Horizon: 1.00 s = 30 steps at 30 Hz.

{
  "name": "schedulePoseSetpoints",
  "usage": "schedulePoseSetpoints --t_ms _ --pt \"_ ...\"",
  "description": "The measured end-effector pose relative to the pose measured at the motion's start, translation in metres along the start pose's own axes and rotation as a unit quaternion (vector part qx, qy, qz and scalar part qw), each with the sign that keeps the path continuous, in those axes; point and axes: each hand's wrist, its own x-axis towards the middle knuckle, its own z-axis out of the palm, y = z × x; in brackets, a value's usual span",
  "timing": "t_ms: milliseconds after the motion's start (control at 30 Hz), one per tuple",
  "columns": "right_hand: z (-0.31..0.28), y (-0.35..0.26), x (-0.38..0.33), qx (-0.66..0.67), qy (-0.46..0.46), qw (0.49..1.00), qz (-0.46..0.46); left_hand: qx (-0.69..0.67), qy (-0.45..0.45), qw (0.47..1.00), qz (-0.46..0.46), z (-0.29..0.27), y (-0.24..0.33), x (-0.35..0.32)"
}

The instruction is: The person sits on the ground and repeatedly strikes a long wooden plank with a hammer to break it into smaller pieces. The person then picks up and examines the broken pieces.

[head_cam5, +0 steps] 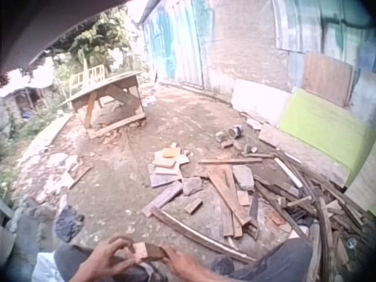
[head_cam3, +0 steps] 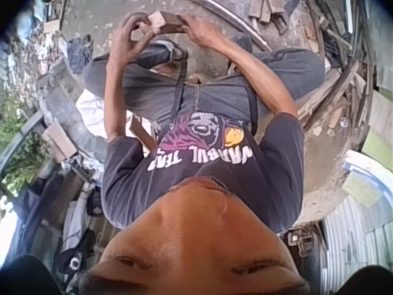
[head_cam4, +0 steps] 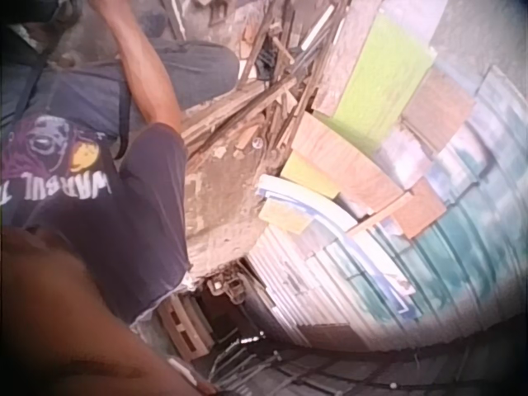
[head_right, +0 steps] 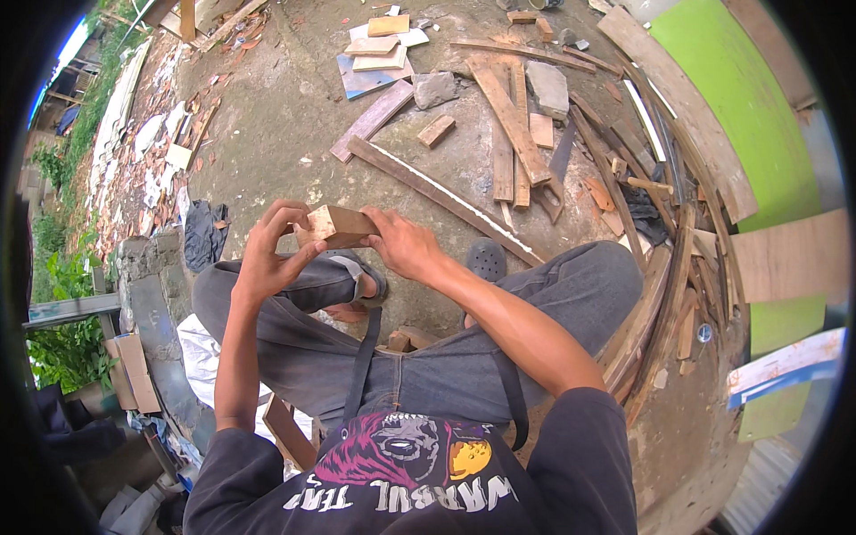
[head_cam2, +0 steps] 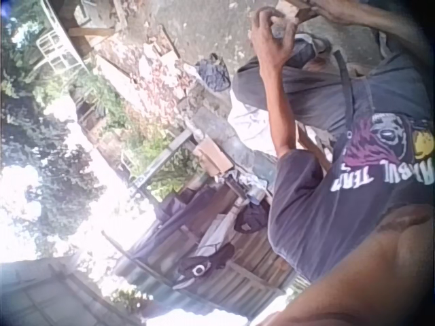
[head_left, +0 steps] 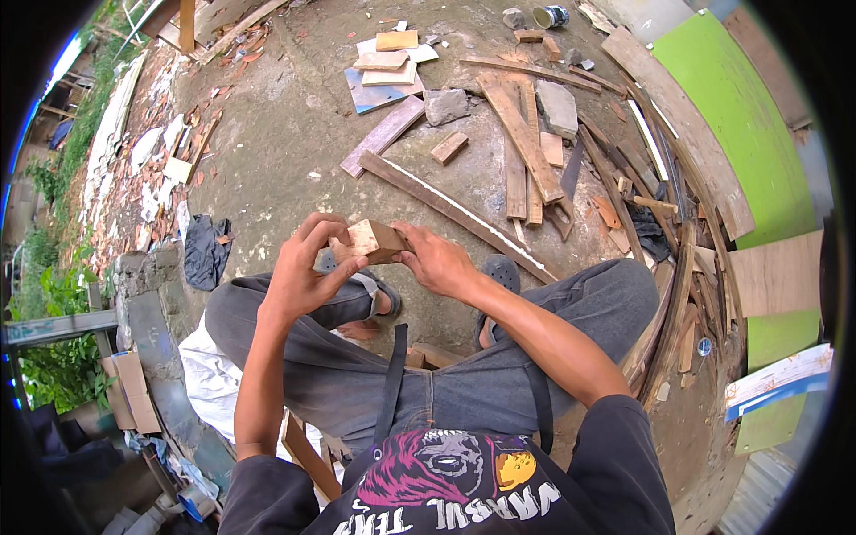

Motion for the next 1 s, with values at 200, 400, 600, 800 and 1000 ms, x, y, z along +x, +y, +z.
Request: schedulePoseSetpoints --t_ms 200,400,600,800,1000 --pt "-0.001 0.004 0.008 0.008 0.002 1.000 0.006 0.008 -0.003 1.000 -0.007 -0.001 -0.003 0.008" --pt "-0.002 0.003 0.010 -0.001 -0.015 1.000 0.018 -0.054 0.060 0.997 -0.008 0.010 -0.008 0.005" --pt "0.001 0.008 0.008 -0.002 -0.005 1.000 0.001 0.019 0.026 0.999 0.024 0.008 -0.007 0.006" --pt "-0.002 0.009 0.009 0.018 -0.004 1.000 0.002 -0.064 0.067 0.995 -0.042 0.026 -0.014 -0.001" --pt "0.004 0.054 0.009 -0.050 -0.123 0.987 0.093 -0.064 0.027 0.992 -0.109 0.026 -0.027 0.018"
